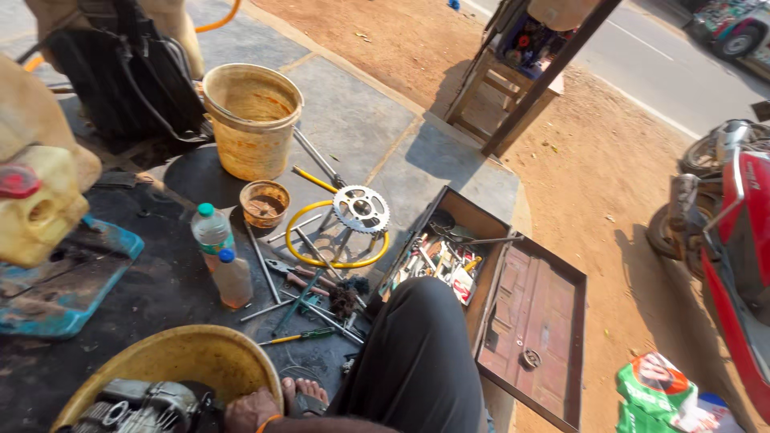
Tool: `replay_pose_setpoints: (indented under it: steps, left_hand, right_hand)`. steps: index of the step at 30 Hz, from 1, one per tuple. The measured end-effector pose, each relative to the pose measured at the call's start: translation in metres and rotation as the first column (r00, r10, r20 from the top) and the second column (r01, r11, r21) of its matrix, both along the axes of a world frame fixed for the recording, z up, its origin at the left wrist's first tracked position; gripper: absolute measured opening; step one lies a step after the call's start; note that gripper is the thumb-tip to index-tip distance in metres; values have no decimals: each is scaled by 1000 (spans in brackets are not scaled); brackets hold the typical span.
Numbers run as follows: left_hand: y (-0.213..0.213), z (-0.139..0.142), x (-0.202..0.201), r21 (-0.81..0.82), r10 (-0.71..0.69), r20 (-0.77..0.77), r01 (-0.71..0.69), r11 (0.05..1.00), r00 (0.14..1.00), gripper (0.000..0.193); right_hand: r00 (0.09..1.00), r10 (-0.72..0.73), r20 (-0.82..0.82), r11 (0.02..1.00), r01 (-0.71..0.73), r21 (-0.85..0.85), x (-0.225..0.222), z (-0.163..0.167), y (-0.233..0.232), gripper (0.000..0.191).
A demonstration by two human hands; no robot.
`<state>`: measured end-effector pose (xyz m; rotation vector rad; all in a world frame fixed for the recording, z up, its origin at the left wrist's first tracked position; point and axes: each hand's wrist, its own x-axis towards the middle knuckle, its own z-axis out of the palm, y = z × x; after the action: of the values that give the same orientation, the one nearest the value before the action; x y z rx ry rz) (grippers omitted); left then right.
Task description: The person scrubs a small engine block with a brush while holding it over a yellow basin. They rotate the engine to access different sides and continue scrubbing the exterior surfaces.
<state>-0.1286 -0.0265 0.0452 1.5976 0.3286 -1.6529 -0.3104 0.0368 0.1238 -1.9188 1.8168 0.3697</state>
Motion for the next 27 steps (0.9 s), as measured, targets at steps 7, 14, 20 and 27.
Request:
replay_pose_setpoints:
  steps: [7, 14, 20, 27]
  left_hand:
    - [18, 16, 72, 32, 181, -53, -179, 983, 982, 63]
    - [22, 40, 53, 35, 273, -129, -271, 962, 953, 72]
    - [27, 35, 53, 4, 358, -138, -361, 933, 924, 69]
    - [15, 44, 58, 38, 340, -66, -338, 940, 938, 69]
  right_hand:
    - [975, 216, -59, 976, -218, -16, 64, -41, -32, 21]
    - [727, 685, -33, 725, -677, 127, 9, -44, -54, 23]
    - [950, -36, 310, 994, 3, 106, -4, -62, -53, 30]
    - [861, -291, 418, 938, 171, 300, 27, -53, -45, 38]
